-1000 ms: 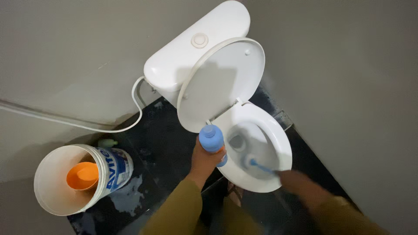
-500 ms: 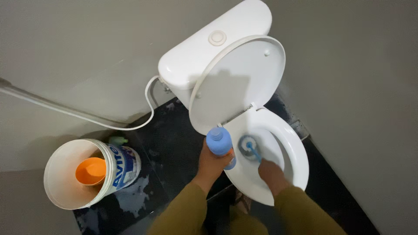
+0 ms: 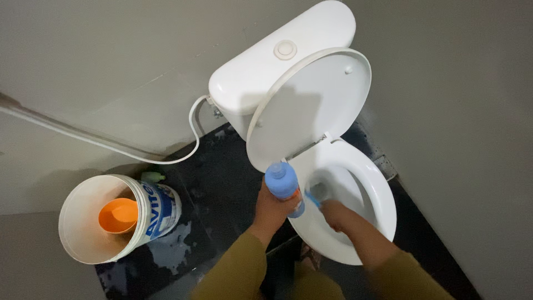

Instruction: The person scrubs the inside of a white toilet bowl with a blue toilet brush and a blue cleaning liquid bottle. They then rinse the bowl by pouring water from an orange scoop into the toilet and continue scrubbing.

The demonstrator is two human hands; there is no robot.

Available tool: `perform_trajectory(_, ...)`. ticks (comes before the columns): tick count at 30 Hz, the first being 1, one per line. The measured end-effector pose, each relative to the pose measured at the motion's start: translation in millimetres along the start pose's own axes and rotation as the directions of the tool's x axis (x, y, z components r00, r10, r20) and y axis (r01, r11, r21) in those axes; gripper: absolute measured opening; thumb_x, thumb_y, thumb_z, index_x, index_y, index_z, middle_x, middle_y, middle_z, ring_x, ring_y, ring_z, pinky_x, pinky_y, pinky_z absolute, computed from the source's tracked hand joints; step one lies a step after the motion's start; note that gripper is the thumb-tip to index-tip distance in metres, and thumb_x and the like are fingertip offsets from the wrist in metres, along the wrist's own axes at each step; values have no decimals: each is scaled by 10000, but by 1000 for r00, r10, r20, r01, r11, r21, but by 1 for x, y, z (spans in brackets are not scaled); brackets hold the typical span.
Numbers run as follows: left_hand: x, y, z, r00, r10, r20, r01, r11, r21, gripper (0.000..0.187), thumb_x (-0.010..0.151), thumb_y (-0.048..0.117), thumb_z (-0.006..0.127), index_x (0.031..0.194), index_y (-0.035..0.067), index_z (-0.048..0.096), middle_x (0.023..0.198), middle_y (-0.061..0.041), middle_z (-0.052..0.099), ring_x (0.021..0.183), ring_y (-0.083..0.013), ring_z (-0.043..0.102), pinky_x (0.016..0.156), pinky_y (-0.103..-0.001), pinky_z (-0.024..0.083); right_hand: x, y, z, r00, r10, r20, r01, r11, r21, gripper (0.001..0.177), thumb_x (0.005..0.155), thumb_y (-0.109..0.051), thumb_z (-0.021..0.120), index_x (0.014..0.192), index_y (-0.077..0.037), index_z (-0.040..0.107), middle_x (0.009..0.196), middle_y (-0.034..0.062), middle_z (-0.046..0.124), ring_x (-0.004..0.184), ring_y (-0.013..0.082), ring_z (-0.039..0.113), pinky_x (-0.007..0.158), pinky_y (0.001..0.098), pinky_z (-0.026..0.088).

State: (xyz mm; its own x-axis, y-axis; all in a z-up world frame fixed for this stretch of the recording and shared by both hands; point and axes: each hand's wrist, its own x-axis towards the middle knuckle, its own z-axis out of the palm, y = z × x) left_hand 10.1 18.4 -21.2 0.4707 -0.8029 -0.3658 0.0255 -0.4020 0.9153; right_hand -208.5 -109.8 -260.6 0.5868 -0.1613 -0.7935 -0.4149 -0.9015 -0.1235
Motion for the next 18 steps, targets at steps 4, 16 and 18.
perform_trajectory(4,4,-10,6,989,138,-44,-142,982,-125,764,730,170,882,1387,88,501,1267,-114,687,1182,-272,691,1001,-441,558,-33,-44,-5,866,408,289,-207,-233,950,462,990,-267,508,1424,-154,619,755,187,579,528,218,434,493,418,395)
perform_trajectory(16,-4,-20,10,995,91,-30,-95,971,-218,851,704,169,868,1433,100,432,1299,-119,643,1193,-282,672,979,-443,573,-137,-21,8,928,273,253,-368,563,740,451,1036,-196,433,1470,-174,553,1198,218,699,978,293,676,883,435,553)
perform_trajectory(18,-7,-20,6,992,109,-62,-117,982,-147,839,708,182,881,1421,85,450,1286,-138,666,1183,-297,688,987,-449,569,-124,-36,2,919,320,229,-364,475,801,433,1042,-186,430,1456,-160,555,1262,185,709,1069,302,722,957,434,583)
